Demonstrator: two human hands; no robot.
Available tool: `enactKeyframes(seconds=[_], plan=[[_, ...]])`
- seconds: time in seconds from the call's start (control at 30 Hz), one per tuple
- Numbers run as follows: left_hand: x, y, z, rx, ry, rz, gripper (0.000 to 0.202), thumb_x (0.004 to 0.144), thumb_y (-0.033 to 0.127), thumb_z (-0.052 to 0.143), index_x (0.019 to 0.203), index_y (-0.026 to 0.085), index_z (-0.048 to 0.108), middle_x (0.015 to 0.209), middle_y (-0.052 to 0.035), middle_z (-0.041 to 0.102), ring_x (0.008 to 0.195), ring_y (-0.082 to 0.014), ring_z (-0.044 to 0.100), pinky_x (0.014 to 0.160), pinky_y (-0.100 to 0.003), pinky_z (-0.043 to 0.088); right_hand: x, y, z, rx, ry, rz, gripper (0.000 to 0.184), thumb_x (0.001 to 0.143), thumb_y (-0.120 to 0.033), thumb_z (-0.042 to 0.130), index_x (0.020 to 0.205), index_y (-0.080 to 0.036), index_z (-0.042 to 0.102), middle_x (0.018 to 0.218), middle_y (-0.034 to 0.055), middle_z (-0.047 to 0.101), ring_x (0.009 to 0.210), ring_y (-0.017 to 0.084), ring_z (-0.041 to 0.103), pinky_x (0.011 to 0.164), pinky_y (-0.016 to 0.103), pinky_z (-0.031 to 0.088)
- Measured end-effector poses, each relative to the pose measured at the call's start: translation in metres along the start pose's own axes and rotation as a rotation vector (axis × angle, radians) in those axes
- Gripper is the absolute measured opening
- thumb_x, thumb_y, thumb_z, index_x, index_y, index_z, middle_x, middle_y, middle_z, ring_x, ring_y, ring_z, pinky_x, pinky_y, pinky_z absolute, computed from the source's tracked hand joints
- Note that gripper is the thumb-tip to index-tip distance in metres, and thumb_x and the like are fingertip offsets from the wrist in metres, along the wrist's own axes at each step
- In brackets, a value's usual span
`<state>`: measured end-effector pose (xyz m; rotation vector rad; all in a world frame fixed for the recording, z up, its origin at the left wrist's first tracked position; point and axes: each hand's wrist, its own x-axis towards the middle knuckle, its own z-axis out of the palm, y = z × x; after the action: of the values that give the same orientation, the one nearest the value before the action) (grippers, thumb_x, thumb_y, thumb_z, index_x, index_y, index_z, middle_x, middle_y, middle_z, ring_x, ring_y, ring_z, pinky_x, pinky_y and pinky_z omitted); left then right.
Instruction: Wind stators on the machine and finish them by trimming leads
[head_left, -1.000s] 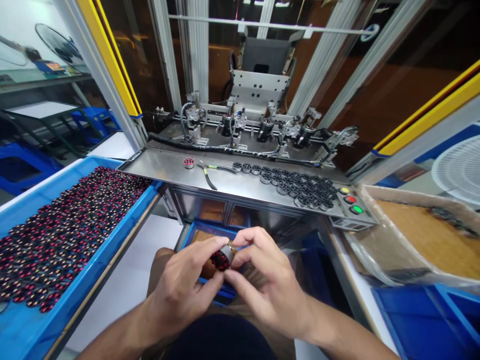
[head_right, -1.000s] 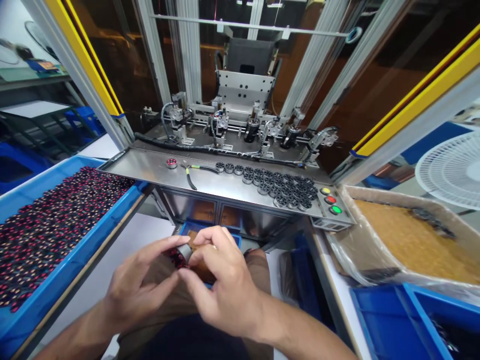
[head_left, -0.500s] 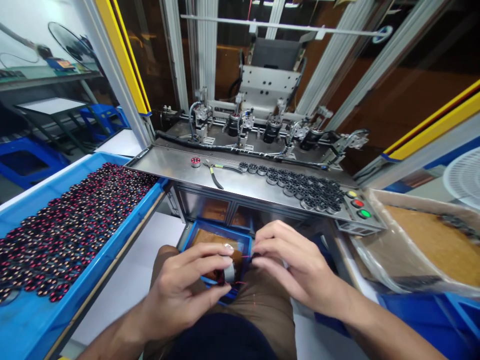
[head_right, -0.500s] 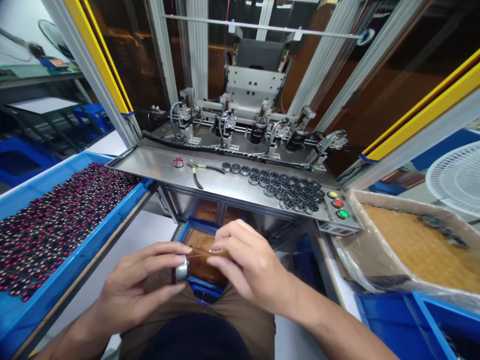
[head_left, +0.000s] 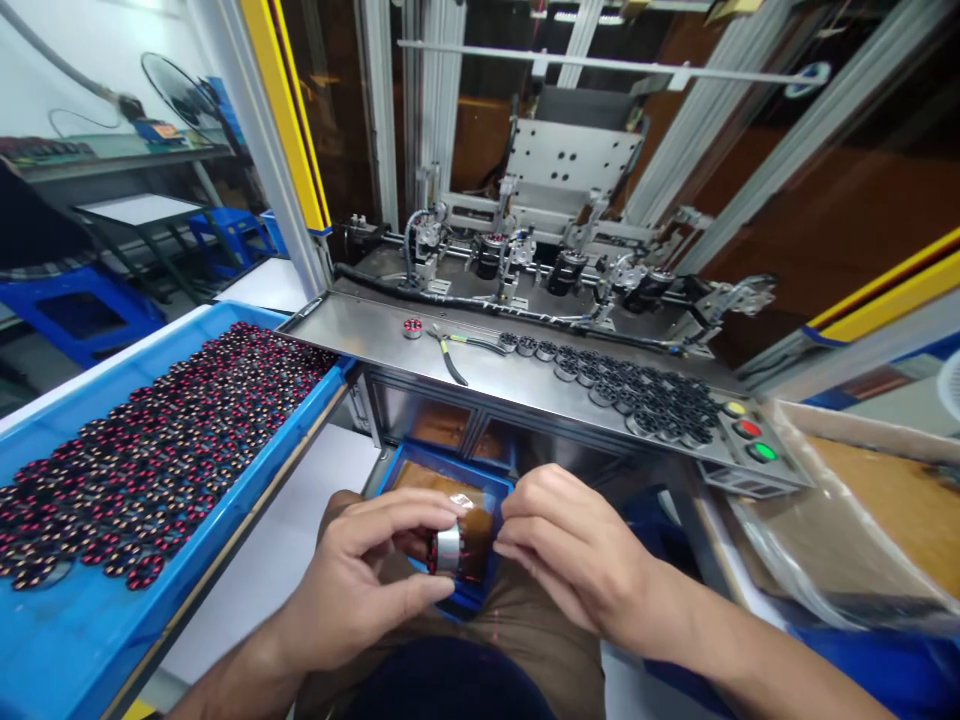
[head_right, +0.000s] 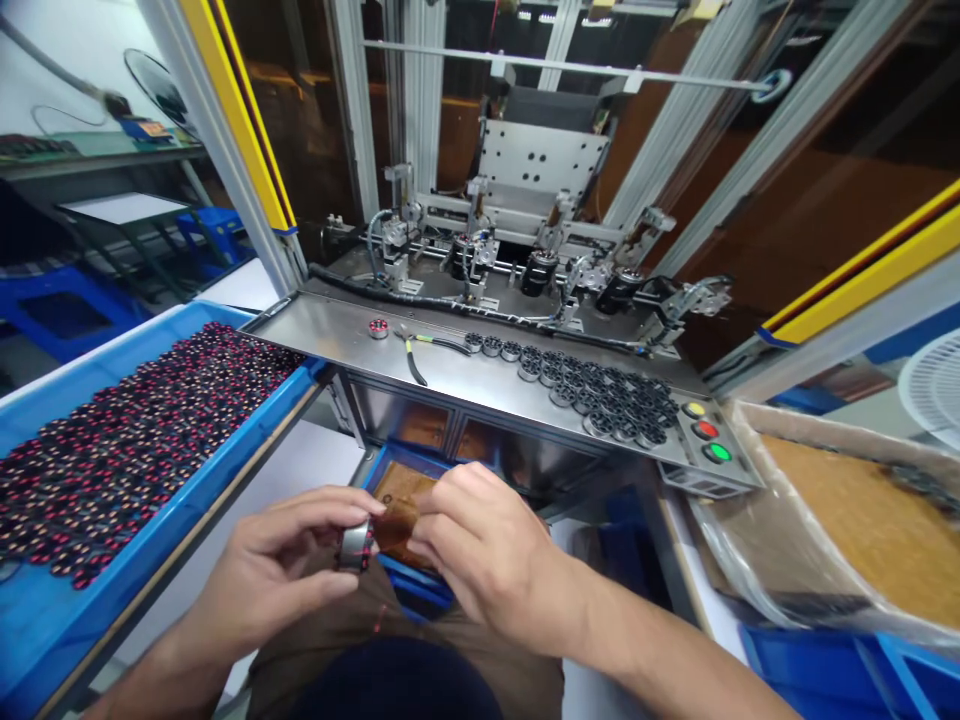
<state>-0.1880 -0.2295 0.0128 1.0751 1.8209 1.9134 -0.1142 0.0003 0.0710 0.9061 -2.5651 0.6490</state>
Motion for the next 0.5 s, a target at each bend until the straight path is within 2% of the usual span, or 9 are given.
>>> enactKeyframes(seconds=[0.07, 0.13, 0.2, 0.23, 0.3, 0.37, 0.43, 0.5], plan=[[-0.001, -0.003, -0.003, -0.117, 0.059, -0.040, 0.041, 0.078, 0.012, 0.074, 0.113, 0.032, 0.069, 0.118, -0.0034, 0.070, 0.115, -0.0204, 0.064, 0.096, -0.027, 0.054, 0.008, 0.019, -0.006, 0.008, -0.024, 0.037, 0.007, 0.092, -0.014, 0.058, 0.086, -0.015, 0.063, 0.082, 0.0070, 0.065, 0.076, 0.017, 0.056, 0.071, 0.031, 0.047], [0.000, -0.007, -0.004, -0.195, 0.137, -0.089, 0.038, 0.080, 0.012, 0.073, 0.112, 0.030, 0.070, 0.121, -0.0040, 0.069, 0.115, -0.0202, 0.064, 0.096, -0.025, 0.053, 0.022, 0.050, -0.011, -0.068, 0.025, 0.134, 0.009, 0.090, -0.025, 0.064, 0.091, -0.016, 0.063, 0.088, 0.0079, 0.067, 0.084, 0.019, 0.060, 0.078, 0.032, 0.050], [0.002, -0.009, -0.003, -0.256, 0.209, -0.135, 0.037, 0.080, 0.012, 0.073, 0.113, 0.029, 0.070, 0.123, -0.0043, 0.068, 0.112, -0.0199, 0.066, 0.097, -0.025, 0.053, 0.042, 0.089, -0.013, -0.260, 0.099, 0.317, 0.025, 0.085, -0.033, 0.070, 0.101, -0.014, 0.064, 0.100, 0.0118, 0.069, 0.097, 0.022, 0.062, 0.089, 0.036, 0.050], [0.003, -0.011, -0.003, -0.286, 0.234, -0.149, 0.037, 0.080, 0.012, 0.073, 0.113, 0.028, 0.070, 0.123, -0.0043, 0.068, 0.110, -0.0198, 0.067, 0.097, -0.025, 0.053, 0.053, 0.109, -0.011, -0.356, 0.070, 0.430, 0.031, 0.085, -0.035, 0.070, 0.106, -0.013, 0.064, 0.108, 0.0133, 0.068, 0.104, 0.023, 0.062, 0.094, 0.036, 0.048], [0.004, -0.012, -0.003, -0.344, 0.257, -0.162, 0.039, 0.079, 0.013, 0.074, 0.115, 0.028, 0.069, 0.123, -0.0046, 0.069, 0.107, -0.0197, 0.069, 0.095, -0.027, 0.054, 0.075, 0.144, -0.001, -0.414, 0.010, 0.506, 0.040, 0.084, -0.036, 0.070, 0.115, -0.011, 0.062, 0.121, 0.0164, 0.065, 0.115, 0.026, 0.059, 0.102, 0.037, 0.044], [0.004, -0.012, -0.004, -0.377, 0.287, -0.156, 0.039, 0.079, 0.013, 0.074, 0.115, 0.027, 0.069, 0.121, -0.0051, 0.070, 0.105, -0.0193, 0.070, 0.094, -0.026, 0.055, 0.095, 0.168, 0.017, -0.421, -0.070, 0.529, 0.052, 0.083, -0.040, 0.071, 0.124, -0.010, 0.059, 0.132, 0.0181, 0.060, 0.126, 0.027, 0.053, 0.108, 0.037, 0.039], [0.003, -0.012, -0.007, -0.370, 0.340, -0.134, 0.037, 0.079, 0.012, 0.074, 0.113, 0.025, 0.070, 0.120, -0.0059, 0.071, 0.104, -0.0188, 0.070, 0.093, -0.025, 0.055, 0.109, 0.178, 0.038, -0.425, -0.149, 0.559, 0.064, 0.083, -0.049, 0.068, 0.131, -0.010, 0.054, 0.137, 0.0207, 0.055, 0.130, 0.031, 0.049, 0.109, 0.041, 0.038], [0.001, -0.011, -0.010, -0.342, 0.391, -0.107, 0.035, 0.079, 0.011, 0.074, 0.111, 0.024, 0.071, 0.120, -0.0063, 0.071, 0.105, -0.0186, 0.070, 0.093, -0.024, 0.055, 0.117, 0.180, 0.056, -0.430, -0.208, 0.603, 0.068, 0.084, -0.056, 0.063, 0.132, -0.010, 0.053, 0.134, 0.0242, 0.056, 0.127, 0.036, 0.050, 0.105, 0.048, 0.038]])
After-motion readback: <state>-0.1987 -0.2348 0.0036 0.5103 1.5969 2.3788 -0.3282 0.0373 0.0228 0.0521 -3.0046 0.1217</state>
